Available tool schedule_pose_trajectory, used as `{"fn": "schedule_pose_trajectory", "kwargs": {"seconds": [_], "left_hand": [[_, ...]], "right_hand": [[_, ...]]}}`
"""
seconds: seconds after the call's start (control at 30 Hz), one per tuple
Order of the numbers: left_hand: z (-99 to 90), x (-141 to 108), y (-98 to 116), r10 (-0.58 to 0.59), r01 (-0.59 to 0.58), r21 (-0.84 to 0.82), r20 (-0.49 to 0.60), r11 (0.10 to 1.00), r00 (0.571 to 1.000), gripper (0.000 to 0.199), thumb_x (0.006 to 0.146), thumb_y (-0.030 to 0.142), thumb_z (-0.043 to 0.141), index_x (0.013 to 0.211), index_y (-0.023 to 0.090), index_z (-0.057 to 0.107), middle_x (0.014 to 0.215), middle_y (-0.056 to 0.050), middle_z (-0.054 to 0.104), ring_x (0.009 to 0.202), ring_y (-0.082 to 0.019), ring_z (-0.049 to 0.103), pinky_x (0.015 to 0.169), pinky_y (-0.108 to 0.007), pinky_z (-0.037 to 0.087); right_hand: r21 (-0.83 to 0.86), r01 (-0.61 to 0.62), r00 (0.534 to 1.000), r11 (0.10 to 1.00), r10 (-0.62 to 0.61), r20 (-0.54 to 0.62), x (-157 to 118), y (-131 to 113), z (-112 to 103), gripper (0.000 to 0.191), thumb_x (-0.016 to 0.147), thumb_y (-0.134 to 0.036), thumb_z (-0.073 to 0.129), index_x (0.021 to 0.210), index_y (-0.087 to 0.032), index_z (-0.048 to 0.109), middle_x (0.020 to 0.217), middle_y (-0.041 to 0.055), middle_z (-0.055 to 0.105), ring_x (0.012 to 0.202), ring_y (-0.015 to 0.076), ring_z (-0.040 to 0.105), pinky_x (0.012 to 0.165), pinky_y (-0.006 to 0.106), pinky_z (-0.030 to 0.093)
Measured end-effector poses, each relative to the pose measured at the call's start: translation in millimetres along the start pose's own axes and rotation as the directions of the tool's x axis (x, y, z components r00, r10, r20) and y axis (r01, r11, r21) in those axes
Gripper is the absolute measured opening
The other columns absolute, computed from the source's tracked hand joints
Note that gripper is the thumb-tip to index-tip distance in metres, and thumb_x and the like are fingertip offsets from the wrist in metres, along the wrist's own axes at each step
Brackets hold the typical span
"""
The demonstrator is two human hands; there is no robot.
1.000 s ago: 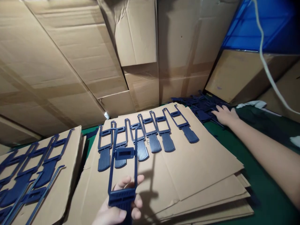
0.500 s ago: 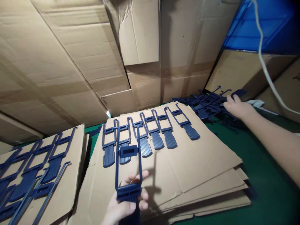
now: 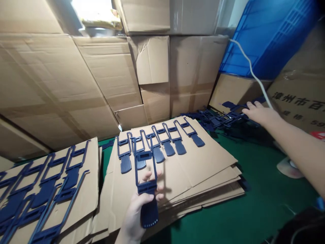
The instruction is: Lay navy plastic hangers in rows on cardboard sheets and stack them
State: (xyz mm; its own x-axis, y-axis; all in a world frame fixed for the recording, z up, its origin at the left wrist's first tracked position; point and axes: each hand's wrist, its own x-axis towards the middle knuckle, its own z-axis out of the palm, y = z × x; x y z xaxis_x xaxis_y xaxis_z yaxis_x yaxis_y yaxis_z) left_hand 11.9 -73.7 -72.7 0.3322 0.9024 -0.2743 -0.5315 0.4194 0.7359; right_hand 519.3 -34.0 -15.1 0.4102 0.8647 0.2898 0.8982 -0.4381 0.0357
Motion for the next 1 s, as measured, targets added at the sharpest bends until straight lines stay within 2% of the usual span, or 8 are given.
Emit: {"fn": "schedule_pose_trajectory", "kwargs": {"seconds": [0.2,0.43,0.57,0.7,0.8,0.83,0.9,1.0], "left_hand": [[-9.6,8.2,-2.5,0.002,0.013,-0.078,0.183,0.997,0.983,0.038,0.067,0.005,0.055,0.102,0.021,0.057,0.099,-0.007,0.060,0.061,-0.009,0.052,0.040,-0.013,0.038],[-17.7,14.3,-2.7,0.003,0.033,-0.126,0.272,0.992,0.962,0.038,0.066,0.009,0.060,0.102,0.021,0.058,0.100,-0.006,0.057,0.063,-0.009,0.051,0.040,-0.013,0.040],[-22.1,15.7,-0.7,-0.011,0.061,-0.160,0.298,0.985,0.954,0.036,0.064,0.013,0.063,0.100,0.019,0.060,0.097,-0.005,0.057,0.064,-0.010,0.052,0.040,-0.014,0.043],[-22.6,15.6,0.7,-0.038,0.098,-0.174,0.320,0.980,0.947,0.035,0.068,0.019,0.063,0.102,0.014,0.061,0.096,-0.006,0.056,0.067,-0.011,0.054,0.038,-0.015,0.043],[-20.8,15.2,1.1,-0.066,0.126,-0.177,0.312,0.976,0.948,0.030,0.075,0.026,0.059,0.102,0.012,0.061,0.098,-0.007,0.057,0.069,-0.012,0.056,0.038,-0.015,0.044],[-20.1,14.8,0.9,-0.095,0.155,-0.170,0.316,0.973,0.944,0.030,0.077,0.029,0.058,0.102,0.012,0.062,0.097,-0.007,0.058,0.067,-0.011,0.057,0.038,-0.015,0.044],[-18.8,13.0,0.0,-0.164,0.233,-0.161,0.356,0.959,0.920,0.037,0.077,0.037,0.058,0.103,0.011,0.061,0.096,-0.008,0.060,0.067,-0.012,0.058,0.041,-0.016,0.047],[-17.6,8.0,-2.6,-0.232,0.352,-0.164,0.495,0.922,0.838,0.049,0.070,0.046,0.066,0.102,0.010,0.061,0.094,-0.008,0.062,0.072,-0.014,0.060,0.061,-0.023,0.053]], "right_hand": [[-0.199,0.018,1.000,0.980,-0.014,0.019,-20.7,-9.8,-35.0,0.032,0.084,0.003,0.032,0.105,-0.004,0.054,0.135,0.0253,0.030,0.124,0.0325,0.029,0.087,0.045,0.032],[-0.304,0.008,0.996,0.953,-0.034,-0.082,-42.5,-39.6,-75.1,0.030,0.075,0.002,0.046,0.104,-0.002,0.050,0.114,0.0231,0.047,0.106,0.0254,0.044,0.074,0.030,0.037],[-0.257,0.119,0.955,0.959,-0.181,-0.234,-47.7,-58.6,-88.1,0.018,0.083,-0.013,0.047,0.098,-0.006,0.055,0.122,0.0223,0.046,0.110,0.0239,0.046,0.080,0.027,0.040],[-0.183,0.387,0.768,0.904,-0.426,-0.478,-70.6,-98.7,-88.6,0.022,0.087,-0.016,0.044,0.101,-0.005,0.058,0.133,0.0207,0.040,0.123,0.0241,0.040,0.100,0.027,0.034],[-0.187,0.621,0.544,0.761,-0.591,-0.596,-104.4,-145.0,-86.7,0.020,0.089,-0.016,0.042,0.094,-0.009,0.060,0.130,0.0174,0.044,0.122,0.0230,0.041,0.102,0.033,0.037],[-0.194,0.701,0.456,0.686,-0.641,-0.618,-117.0,-161.4,-86.4,0.018,0.089,-0.016,0.043,0.091,-0.011,0.060,0.131,0.0159,0.044,0.123,0.0227,0.040,0.100,0.035,0.039],[-0.212,0.802,0.335,0.558,-0.714,-0.615,-140.0,-192.3,-86.3,0.015,0.088,-0.012,0.044,0.088,-0.013,0.059,0.132,0.0141,0.043,0.125,0.0225,0.037,0.098,0.036,0.042],[-0.289,0.878,0.165,0.382,-0.806,-0.568,-161.4,-227.2,-84.5,0.012,0.086,-0.009,0.048,0.081,-0.010,0.059,0.128,0.0173,0.047,0.125,0.0274,0.035,0.096,0.036,0.045]]}}
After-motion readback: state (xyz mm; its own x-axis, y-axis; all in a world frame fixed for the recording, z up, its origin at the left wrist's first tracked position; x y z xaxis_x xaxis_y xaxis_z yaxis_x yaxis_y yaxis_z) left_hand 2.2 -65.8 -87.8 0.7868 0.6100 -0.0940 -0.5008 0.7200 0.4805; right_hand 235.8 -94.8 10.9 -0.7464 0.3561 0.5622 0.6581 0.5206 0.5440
